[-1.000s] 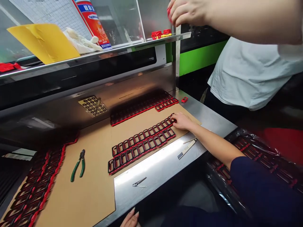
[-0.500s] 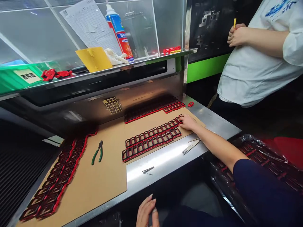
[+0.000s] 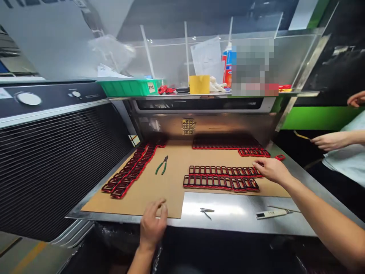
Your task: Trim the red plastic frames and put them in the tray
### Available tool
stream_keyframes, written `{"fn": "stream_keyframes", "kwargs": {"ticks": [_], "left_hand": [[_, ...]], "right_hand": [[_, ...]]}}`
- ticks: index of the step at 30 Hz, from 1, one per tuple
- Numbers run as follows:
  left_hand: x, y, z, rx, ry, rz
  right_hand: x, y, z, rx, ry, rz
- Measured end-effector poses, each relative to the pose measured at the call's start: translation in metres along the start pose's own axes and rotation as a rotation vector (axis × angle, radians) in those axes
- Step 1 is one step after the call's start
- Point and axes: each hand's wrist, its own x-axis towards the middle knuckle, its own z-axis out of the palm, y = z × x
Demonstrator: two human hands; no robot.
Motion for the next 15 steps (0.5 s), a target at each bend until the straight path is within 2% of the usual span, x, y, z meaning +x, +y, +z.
{"fn": "stream_keyframes", "kwargs": {"ticks": [3,5,8,10,12,15], "left_hand": [[0.037,-0.042,0.003,0.071,-0.024,-0.072],[0.047,-0.059,0.008,0.095,-0.060,-0.070],[0.041,-0.073,0.020,0.117,-0.075,-0.068],[0.032,-0.079,0.028,0.128,-0.058,-0.076],[0.024,-0.085,0.036,0.145,-0.027,-0.073],[0.016,-0.096,0.046,0.177,0.045,-0.058]], "right_hand": [[0.023,-0.062,-0.052,0.026,0.173,-0.218],[0.048,-0.114,-0.091,0.005,0.322,-0.355],[0.098,-0.202,-0.148,-0.017,0.468,-0.562],[0.139,-0.262,-0.179,0.016,0.512,-0.604],[0.181,-0.322,-0.203,0.074,0.529,-0.612],[0.237,-0.402,-0.220,0.177,0.568,-0.624]]}}
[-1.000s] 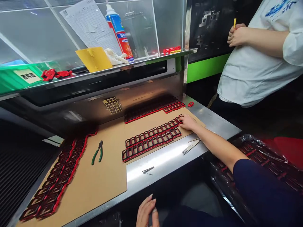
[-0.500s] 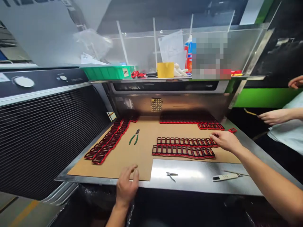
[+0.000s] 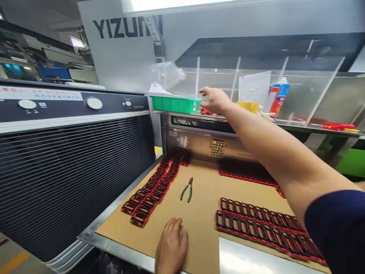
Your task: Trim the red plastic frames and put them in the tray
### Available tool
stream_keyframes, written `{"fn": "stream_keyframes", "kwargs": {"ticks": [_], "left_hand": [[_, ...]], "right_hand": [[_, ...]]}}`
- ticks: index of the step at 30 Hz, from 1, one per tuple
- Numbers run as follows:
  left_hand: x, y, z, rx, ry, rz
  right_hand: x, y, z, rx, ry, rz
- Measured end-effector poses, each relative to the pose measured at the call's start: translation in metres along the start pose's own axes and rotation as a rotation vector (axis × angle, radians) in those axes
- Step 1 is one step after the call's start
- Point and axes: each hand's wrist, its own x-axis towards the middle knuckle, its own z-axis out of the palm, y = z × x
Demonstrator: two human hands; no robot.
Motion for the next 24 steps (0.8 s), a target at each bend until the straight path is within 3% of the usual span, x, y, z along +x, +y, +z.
{"fn": "stream_keyframes", "kwargs": {"ticks": [3,7,12,17,21,24], "left_hand": [[-0.005,-0.013,0.009,0.005,0.040,0.063],[-0.011,-0.027,0.021,-0.004,0.059,0.173],[-0.015,-0.035,0.029,-0.027,0.025,0.179],[-0.016,-0.037,0.034,-0.163,-0.013,0.118],[0.004,-0.016,0.011,-0.413,-0.088,-0.196],[0.057,0.013,-0.040,-0.725,-0.141,-0.350]], "right_hand": [[0.057,-0.024,0.035,0.043,0.001,0.033],[0.091,-0.040,0.065,0.095,-0.079,0.156],[0.095,-0.047,0.074,0.120,0.033,0.128],[0.076,-0.056,0.064,-0.040,0.273,-0.154],[0.049,-0.060,0.055,-0.195,0.354,-0.331],[0.027,-0.064,0.047,-0.247,0.372,-0.343]]}}
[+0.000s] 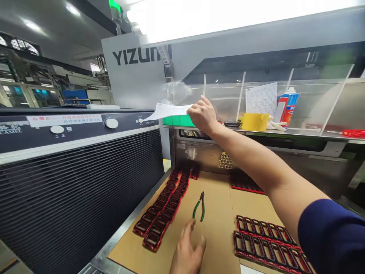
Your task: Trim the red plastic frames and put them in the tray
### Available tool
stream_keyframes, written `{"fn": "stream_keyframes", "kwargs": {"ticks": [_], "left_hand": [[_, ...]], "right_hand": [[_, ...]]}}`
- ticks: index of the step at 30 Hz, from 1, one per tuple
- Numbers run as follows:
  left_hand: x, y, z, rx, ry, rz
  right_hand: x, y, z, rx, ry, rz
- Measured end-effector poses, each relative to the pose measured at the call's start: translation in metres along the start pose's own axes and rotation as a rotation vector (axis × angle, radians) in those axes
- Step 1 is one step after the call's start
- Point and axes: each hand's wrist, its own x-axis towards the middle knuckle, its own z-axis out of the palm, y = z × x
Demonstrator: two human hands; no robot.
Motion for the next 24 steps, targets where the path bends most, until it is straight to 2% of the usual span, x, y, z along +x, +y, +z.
{"fn": "stream_keyframes", "kwargs": {"ticks": [2,5,7,9,11,13,14,16,19,22,24], "left_hand": [[0.030,0.061,-0.017,-0.257,-0.033,-0.015],[0.078,0.150,-0.038,-0.709,-0.033,0.047],[0.104,0.191,-0.046,-0.941,0.021,0.046],[0.120,0.210,-0.049,-1.106,0.108,0.005],[0.128,0.208,-0.045,-1.177,0.235,-0.071],[0.127,0.192,-0.036,-1.181,0.331,-0.148],[0.124,0.181,-0.030,-1.174,0.359,-0.177],[0.110,0.157,-0.014,-1.158,0.383,-0.208],[0.080,0.125,0.014,-1.126,0.345,-0.228],[0.058,0.100,0.038,-1.106,0.228,-0.283],[0.055,0.084,0.048,-1.114,0.184,-0.341]], "right_hand": [[-0.013,-0.007,-0.014,-0.008,0.001,-0.013],[-0.043,-0.024,-0.043,0.021,0.006,-0.037],[-0.075,-0.040,-0.065,0.060,0.014,-0.098],[-0.109,-0.056,-0.088,0.113,-0.021,-0.225],[-0.136,-0.067,-0.109,0.191,-0.143,-0.354],[-0.144,-0.069,-0.125,0.329,-0.337,-0.397],[-0.138,-0.066,-0.129,0.404,-0.430,-0.360],[-0.109,-0.052,-0.131,0.506,-0.550,-0.174],[-0.042,-0.019,-0.112,0.328,-0.397,0.236],[0.016,0.010,-0.073,0.272,-0.416,0.322],[0.038,0.020,-0.044,0.271,-0.459,0.342]]}}
